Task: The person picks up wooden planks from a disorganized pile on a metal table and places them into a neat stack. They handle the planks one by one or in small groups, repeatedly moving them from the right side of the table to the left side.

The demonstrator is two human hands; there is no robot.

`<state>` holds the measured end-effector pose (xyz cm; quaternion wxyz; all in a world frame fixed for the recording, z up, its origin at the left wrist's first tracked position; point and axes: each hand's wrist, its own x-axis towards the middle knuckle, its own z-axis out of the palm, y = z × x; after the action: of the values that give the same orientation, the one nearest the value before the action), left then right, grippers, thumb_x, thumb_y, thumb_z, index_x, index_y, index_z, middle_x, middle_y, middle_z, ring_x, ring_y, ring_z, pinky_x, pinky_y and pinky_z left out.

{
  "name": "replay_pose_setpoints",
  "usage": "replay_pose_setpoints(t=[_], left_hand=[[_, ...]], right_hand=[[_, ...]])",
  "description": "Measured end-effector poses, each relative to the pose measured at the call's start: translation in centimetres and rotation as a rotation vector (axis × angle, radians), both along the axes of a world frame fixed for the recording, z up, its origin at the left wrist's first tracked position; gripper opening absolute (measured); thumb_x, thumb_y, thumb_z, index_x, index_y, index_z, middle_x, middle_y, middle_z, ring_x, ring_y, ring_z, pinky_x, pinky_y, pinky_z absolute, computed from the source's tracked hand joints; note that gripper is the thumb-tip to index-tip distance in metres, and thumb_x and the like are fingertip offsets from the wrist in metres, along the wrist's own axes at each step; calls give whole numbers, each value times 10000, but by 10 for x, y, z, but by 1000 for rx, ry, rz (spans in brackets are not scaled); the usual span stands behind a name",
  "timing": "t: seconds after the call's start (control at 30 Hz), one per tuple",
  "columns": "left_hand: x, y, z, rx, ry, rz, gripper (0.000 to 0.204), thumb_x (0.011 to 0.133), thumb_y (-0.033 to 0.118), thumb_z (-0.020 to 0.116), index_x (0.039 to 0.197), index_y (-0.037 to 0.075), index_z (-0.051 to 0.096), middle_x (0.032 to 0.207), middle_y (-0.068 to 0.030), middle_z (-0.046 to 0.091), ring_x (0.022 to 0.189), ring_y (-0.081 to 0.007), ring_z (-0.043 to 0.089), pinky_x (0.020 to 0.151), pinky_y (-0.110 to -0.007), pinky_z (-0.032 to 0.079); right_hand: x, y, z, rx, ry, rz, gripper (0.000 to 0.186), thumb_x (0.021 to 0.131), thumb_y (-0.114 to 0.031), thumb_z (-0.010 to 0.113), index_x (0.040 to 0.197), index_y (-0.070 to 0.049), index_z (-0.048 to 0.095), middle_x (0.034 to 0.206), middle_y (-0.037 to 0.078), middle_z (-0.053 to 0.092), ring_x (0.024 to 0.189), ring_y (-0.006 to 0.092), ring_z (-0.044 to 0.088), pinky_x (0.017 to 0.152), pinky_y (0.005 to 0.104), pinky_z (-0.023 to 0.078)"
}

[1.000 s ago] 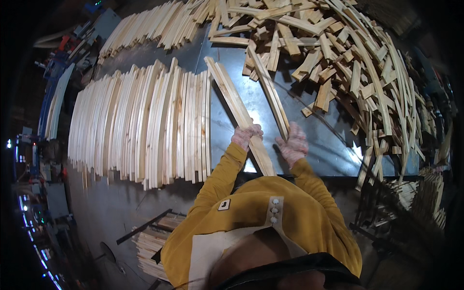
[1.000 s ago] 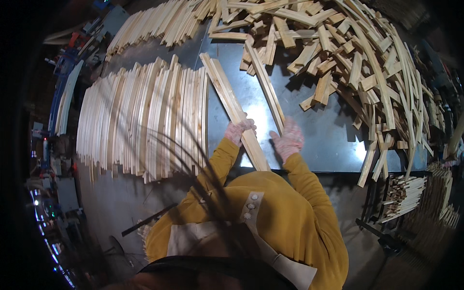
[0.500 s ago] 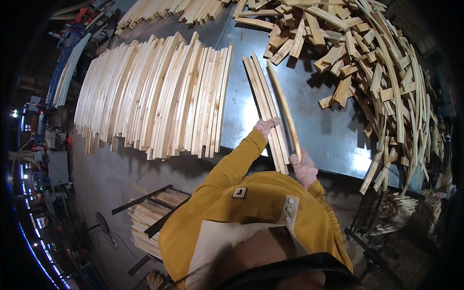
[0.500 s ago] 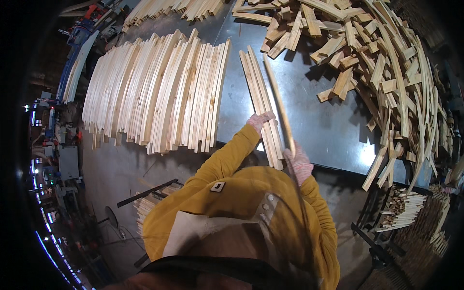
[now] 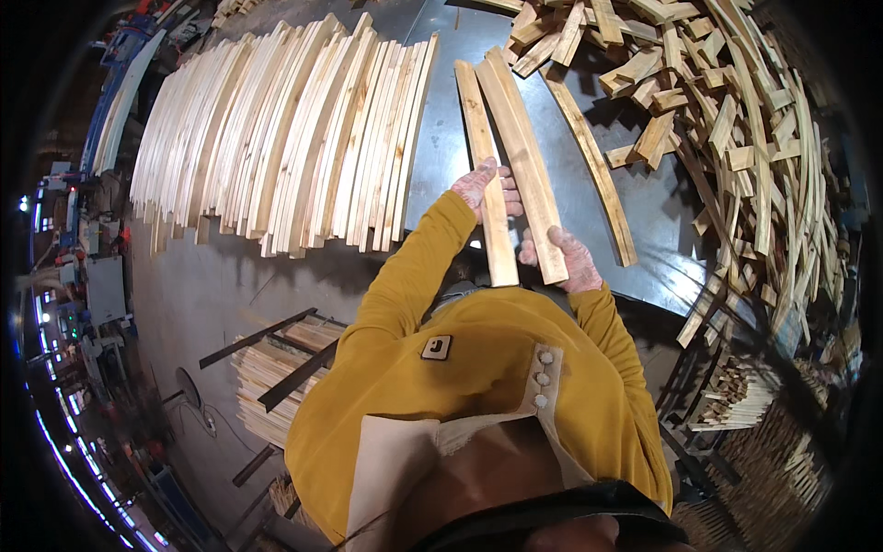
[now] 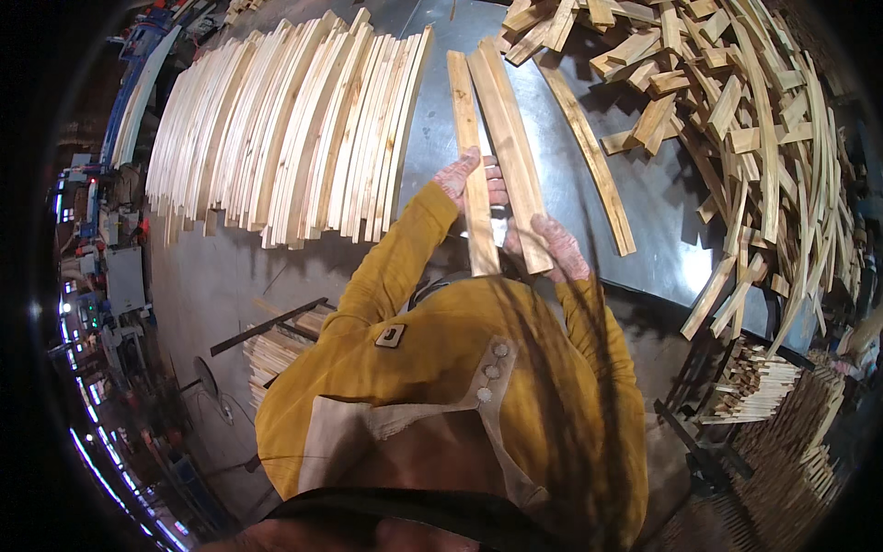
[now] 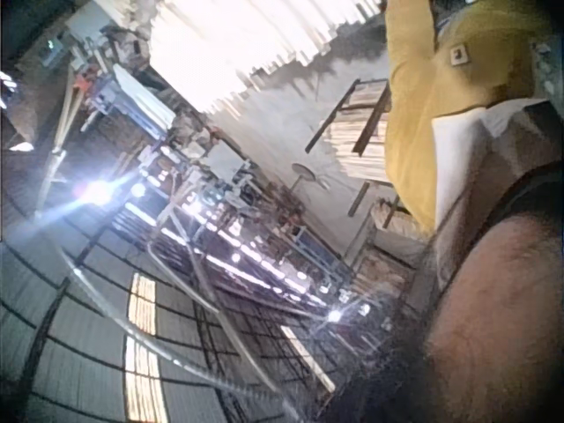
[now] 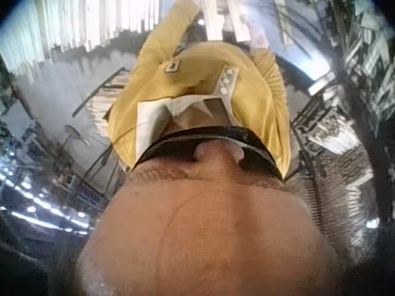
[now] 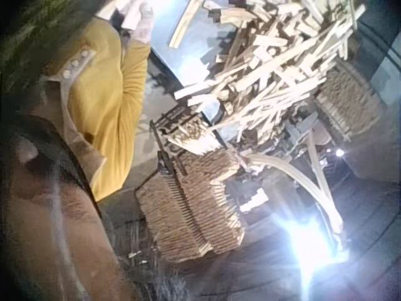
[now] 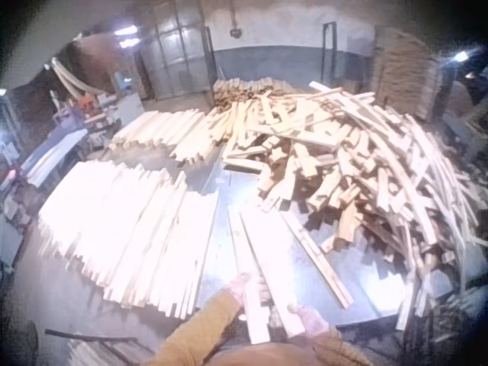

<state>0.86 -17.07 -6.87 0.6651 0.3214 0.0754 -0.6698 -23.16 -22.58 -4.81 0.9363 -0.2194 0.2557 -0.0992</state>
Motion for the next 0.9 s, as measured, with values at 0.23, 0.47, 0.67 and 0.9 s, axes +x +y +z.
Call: replay_pose_setpoints(t=[0.23,0.47,0.67,0.9], left_hand=[[-86,95,21,-154,153,-192,382,907,254,719,1179,21,587,856,-78,621,820,-255,686,701,-418,586],[-102,67,7,104,-247,31,402,965,372,634,1204,54,577,947,-78,650,812,-194,653,695,-369,583],[-72,55,20,-178,-12,-57,615,896,387,712,1321,-7,507,1012,-130,660,918,-254,692,756,-420,606],[-78,44,-58,119,-239,81,502,976,360,616,1317,2,528,1099,-144,660,984,-256,666,832,-394,579]], right_hand=[[-23,-23,-30,192,-8,-64,592,965,-367,618,1281,117,493,1126,216,628,964,331,646,851,451,565],[7,-4,-32,-1352,554,228,508,971,-317,596,1271,81,501,1100,249,662,960,317,678,838,346,538],[-1,-23,49,-340,219,-21,353,1020,-265,509,1295,-46,535,1052,53,651,823,202,672,635,351,556],[17,15,10,-1666,730,465,604,1005,-360,448,1521,-68,333,1321,242,534,1209,398,537,998,460,451]])
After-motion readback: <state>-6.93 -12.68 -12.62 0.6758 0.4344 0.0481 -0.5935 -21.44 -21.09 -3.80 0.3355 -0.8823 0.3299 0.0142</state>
